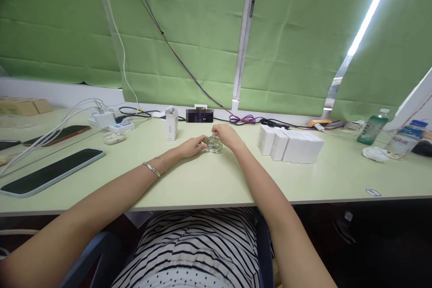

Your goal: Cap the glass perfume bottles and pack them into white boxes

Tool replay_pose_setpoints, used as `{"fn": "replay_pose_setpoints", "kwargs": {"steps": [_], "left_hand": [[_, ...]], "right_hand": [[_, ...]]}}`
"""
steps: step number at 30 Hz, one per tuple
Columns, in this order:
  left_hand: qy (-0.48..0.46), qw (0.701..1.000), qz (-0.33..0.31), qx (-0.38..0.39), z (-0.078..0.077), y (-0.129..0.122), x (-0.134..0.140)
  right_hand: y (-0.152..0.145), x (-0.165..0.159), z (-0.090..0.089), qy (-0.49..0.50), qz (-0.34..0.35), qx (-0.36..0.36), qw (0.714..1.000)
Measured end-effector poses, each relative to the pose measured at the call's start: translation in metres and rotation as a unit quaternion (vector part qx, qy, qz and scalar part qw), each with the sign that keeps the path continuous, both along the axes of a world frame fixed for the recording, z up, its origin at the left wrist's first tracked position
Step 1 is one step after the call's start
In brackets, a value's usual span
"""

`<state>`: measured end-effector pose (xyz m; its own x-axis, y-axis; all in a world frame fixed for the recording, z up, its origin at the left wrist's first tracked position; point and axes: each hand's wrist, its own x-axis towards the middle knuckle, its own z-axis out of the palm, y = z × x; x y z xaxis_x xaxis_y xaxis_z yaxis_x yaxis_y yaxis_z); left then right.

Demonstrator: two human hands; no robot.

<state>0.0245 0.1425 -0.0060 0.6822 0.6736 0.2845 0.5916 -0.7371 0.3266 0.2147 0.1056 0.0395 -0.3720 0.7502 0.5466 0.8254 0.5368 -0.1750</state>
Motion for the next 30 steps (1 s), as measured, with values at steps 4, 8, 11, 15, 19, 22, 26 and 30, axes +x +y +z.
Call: {"fn": "replay_pose_setpoints", "kwargs": {"steps": [4,8,11,15,19,22,26,30], "left_hand": [[0.0,1.0,-0.004,0.002,-0.001,0.001,0.0],[0.004,1.0,-0.003,0.005,-0.001,0.001,0.0],[0.006,1.0,-0.005,0.007,0.0,0.0,-0.001],[0.005,1.0,-0.007,0.008,0.001,-0.002,0.0],[0.006,1.0,-0.003,0.007,0.001,-0.003,0.0],[0.006,1.0,-0.003,0.009,0.001,-0.003,0.0],[0.008,1.0,-0.004,0.012,0.001,-0.001,0.0],[0.007,1.0,-0.004,0.013,-0.001,0.002,0.001]], "right_hand": [[-0.001,-0.001,0.0,0.009,0.0,0.0,1.0],[-0.001,-0.002,-0.005,0.041,0.01,0.002,0.999],[0.0,-0.001,-0.012,0.074,0.022,0.003,0.997],[0.0,0.003,-0.017,0.112,0.036,0.002,0.993],[0.004,0.006,-0.022,0.151,0.045,0.004,0.988],[0.006,0.006,-0.024,0.174,0.055,0.001,0.983],[0.006,0.006,-0.026,0.185,0.061,0.003,0.981],[0.004,0.007,-0.023,0.173,0.057,0.007,0.983]]}}
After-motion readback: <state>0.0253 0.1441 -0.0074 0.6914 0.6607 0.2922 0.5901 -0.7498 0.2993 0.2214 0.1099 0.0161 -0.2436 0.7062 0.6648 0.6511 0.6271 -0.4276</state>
